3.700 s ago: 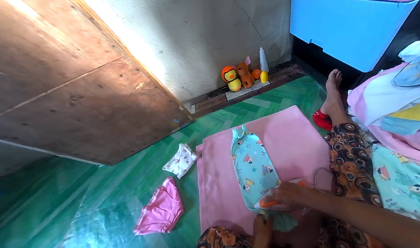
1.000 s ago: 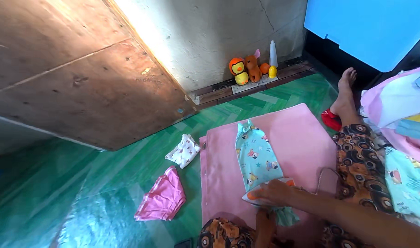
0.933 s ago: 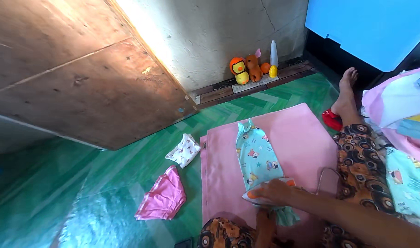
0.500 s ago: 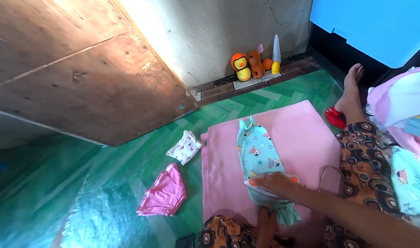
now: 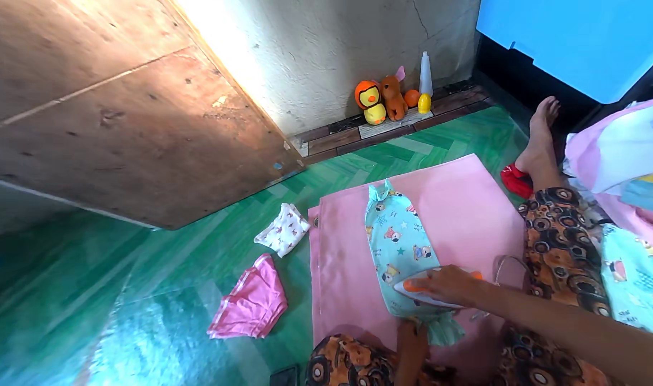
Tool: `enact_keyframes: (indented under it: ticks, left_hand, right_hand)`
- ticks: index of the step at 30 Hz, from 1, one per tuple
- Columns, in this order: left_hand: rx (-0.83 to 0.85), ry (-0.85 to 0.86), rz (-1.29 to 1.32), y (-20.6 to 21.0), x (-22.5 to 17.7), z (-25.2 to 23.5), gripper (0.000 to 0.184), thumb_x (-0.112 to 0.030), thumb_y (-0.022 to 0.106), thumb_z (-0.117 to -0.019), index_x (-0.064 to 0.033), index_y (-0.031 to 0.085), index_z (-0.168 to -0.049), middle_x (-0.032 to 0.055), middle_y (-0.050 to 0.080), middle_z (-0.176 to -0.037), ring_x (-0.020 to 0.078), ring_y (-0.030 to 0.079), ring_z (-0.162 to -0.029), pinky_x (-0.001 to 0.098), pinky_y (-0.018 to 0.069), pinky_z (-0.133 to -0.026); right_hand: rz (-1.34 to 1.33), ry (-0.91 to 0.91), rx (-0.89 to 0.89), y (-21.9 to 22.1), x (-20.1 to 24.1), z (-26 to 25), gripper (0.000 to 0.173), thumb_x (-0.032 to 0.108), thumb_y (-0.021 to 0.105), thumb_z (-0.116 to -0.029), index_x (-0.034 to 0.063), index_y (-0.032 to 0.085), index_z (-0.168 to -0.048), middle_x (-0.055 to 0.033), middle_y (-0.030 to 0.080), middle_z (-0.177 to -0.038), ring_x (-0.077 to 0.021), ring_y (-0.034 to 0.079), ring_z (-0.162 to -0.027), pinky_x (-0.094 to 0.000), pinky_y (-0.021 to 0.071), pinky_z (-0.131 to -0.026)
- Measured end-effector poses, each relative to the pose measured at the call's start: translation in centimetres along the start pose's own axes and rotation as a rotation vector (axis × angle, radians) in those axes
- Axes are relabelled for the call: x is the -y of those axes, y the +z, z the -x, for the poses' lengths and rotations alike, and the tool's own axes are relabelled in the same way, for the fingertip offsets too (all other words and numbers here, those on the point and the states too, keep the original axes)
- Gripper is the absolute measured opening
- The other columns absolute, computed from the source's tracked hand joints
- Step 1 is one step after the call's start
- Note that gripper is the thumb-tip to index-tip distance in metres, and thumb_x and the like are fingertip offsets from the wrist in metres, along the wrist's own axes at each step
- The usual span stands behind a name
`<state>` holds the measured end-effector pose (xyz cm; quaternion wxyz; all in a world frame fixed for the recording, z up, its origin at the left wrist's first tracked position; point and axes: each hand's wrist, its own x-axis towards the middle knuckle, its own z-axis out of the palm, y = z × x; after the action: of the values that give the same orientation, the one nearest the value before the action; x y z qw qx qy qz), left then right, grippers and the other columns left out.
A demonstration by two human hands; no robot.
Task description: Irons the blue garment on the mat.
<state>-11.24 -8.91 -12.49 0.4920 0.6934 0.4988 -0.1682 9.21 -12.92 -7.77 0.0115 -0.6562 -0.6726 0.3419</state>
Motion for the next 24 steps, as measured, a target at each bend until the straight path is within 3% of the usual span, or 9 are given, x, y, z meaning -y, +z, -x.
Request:
enact_keyframes:
  ticks: [5,8,9,12,16,19,24]
  left_hand:
    - [-0.013,0.029,0.031,0.1,0.4,-0.2,0.039,-0.028,0.051,-0.1085,0.0074,0.067,-0.105,0.0192,0.068,-0.089,0.0271,0.068,-0.079,0.0457,0.0565,-0.08]
    - [0.019,0.039,0.033,-0.6,-0.7,0.7,0.041,-0.028,0.048,-0.1096,0.0082,0.067,-0.108,0.0194,0.068,-0.091,0.0265,0.066,-0.081,0.0444,0.054,-0.081]
    - [0.014,0.042,0.021,-0.8,-1.3,1.3,0.04,-0.027,0.048,-0.1096,0.0082,0.067,-0.108,0.0198,0.068,-0.092,0.0267,0.067,-0.082,0.0441,0.054,-0.082]
    - [0.019,0.007,0.018,-1.9,-4.0,3.7,0.04,-0.023,0.049,-0.1099,0.0124,0.065,-0.117,0.0305,0.067,-0.111,0.0384,0.065,-0.105,0.0513,0.0479,-0.099]
    - [0.002,0.014,0.035,-1.0,-2.0,1.9,0.039,-0.027,0.051,-0.1088,0.009,0.066,-0.114,0.0256,0.067,-0.103,0.033,0.066,-0.093,0.0488,0.0521,-0.089]
    - [-0.03,0.044,0.025,0.0,0.4,-0.2,0.039,-0.029,0.054,-0.1069,0.0071,0.068,-0.111,0.0247,0.069,-0.103,0.0347,0.069,-0.096,0.0522,0.054,-0.09]
    - [-0.041,0.049,0.022,0.3,0.9,-0.6,0.038,-0.029,0.055,-0.1064,0.0068,0.069,-0.109,0.0246,0.069,-0.102,0.0353,0.068,-0.097,0.0533,0.0537,-0.09]
  right_hand:
    - [0.063,-0.21,0.029,0.2,-0.8,1.1,0.043,0.03,0.05,-0.1098,0.0272,0.053,-0.153,-0.03,0.067,-0.114,-0.0502,0.068,-0.095,-0.0642,0.0524,-0.085]
    - [0.077,-0.274,0.013,0.4,0.1,0.6,0.042,0.029,0.051,-0.1093,0.0247,0.055,-0.151,-0.0304,0.068,-0.109,-0.0506,0.068,-0.089,-0.0646,0.0523,-0.081]
    - [0.076,-0.275,0.006,0.5,0.4,0.3,0.042,0.029,0.05,-0.1094,0.0253,0.055,-0.15,-0.0299,0.068,-0.109,-0.0501,0.068,-0.089,-0.0644,0.0526,-0.08]
    - [0.057,-0.239,-0.002,0.6,1.5,-0.5,0.041,0.033,0.048,-0.1104,0.0272,0.054,-0.151,-0.0296,0.068,-0.11,-0.0504,0.068,-0.09,-0.065,0.0527,-0.081]
    - [0.043,-0.187,-0.006,0.3,2.8,-1.6,0.042,0.036,0.043,-0.1117,0.0273,0.052,-0.152,-0.029,0.067,-0.115,-0.0497,0.068,-0.096,-0.0636,0.0524,-0.083]
    - [0.04,-0.118,0.015,-0.1,3.7,-2.6,0.044,0.031,0.043,-0.1121,0.0281,0.047,-0.155,-0.0298,0.064,-0.123,-0.0502,0.066,-0.103,-0.0632,0.0509,-0.09]
    - [0.022,-0.052,-0.098,-0.3,4.0,-4.3,0.044,0.027,0.045,-0.1115,0.0241,0.047,-0.155,-0.031,0.064,-0.124,-0.0501,0.067,-0.101,-0.0621,0.0523,-0.088]
